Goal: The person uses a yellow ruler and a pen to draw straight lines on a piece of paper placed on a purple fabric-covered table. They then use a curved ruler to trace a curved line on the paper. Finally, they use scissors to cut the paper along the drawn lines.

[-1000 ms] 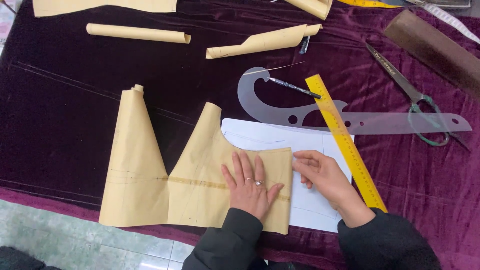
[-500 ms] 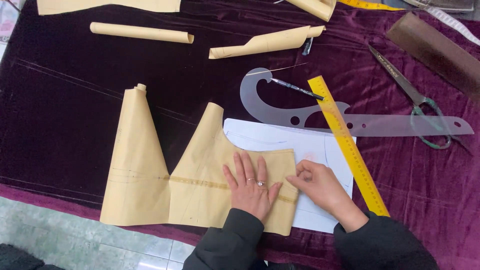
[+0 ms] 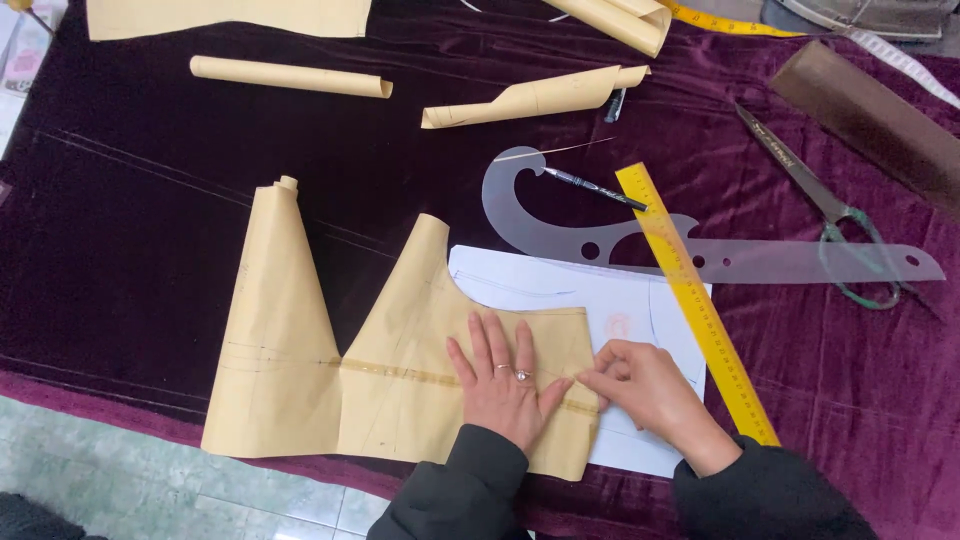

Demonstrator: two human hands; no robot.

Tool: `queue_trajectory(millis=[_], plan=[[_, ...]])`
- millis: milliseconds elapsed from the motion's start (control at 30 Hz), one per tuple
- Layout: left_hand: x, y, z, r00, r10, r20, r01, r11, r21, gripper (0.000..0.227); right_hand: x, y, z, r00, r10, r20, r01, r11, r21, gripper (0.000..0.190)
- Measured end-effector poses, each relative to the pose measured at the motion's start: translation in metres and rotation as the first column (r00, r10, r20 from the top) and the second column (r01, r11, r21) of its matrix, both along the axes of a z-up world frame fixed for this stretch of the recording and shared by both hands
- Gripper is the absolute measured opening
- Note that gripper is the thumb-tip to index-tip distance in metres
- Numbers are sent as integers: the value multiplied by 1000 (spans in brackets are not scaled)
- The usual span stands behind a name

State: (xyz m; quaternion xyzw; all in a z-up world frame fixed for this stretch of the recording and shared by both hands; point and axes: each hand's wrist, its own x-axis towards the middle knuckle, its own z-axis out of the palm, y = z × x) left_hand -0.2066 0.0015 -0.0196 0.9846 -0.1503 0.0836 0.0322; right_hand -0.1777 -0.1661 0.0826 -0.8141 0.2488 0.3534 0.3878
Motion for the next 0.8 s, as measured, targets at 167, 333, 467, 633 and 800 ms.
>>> queue_trajectory(millis=[167,333,467,633,800], plan=[[0,0,-1,1000,-6,24,6,1000,12,88,-3,-3,-4,999,48,10,-48,998,-51,21],[0,-1,-4,1000,0,14,0,1000,0,87,-1,-10,-1,995,101,17,-100,994,-53,23],[-1,-2,-9,1000,12,-11,-12,1000,19,88,2,-15,13,996,93,-10,-93,995,-28,25],[-2,-2,-19,1000,20,-5,-20,1000,19,88,4,-49,11,991,24,133,-18,999,-46,24],[-3,-1,-24,1000,7,13,-7,1000,11,89,10,-124,-9,917,28,397,54,979,-195,16]])
